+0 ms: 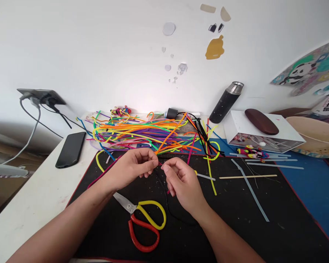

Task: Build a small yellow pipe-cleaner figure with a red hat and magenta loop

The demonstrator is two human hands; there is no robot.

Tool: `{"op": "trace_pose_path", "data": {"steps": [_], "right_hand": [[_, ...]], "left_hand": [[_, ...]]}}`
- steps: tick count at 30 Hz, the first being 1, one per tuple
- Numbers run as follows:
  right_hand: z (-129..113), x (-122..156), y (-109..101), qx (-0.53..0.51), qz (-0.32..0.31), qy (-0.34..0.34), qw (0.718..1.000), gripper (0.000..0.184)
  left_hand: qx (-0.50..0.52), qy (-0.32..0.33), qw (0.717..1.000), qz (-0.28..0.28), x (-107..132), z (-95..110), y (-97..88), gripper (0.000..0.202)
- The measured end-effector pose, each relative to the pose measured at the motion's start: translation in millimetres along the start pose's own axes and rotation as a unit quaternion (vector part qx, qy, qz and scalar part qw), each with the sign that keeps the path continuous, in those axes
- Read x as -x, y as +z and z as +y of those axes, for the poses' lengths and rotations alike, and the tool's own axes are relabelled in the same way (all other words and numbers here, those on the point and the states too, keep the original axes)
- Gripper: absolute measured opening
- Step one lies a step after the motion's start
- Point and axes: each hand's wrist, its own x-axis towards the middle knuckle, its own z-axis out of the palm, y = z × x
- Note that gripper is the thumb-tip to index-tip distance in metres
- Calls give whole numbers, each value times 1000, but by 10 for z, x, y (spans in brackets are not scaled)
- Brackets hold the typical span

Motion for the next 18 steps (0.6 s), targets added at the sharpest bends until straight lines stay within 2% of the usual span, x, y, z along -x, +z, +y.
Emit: {"op": "trace_pose_path", "data": {"steps": [18], "right_hand": [[-6,-12,-24,-3,-2,-1,1000,31]], "left_hand": [[13,13,999,-28,-11,-97,9,27]]}}
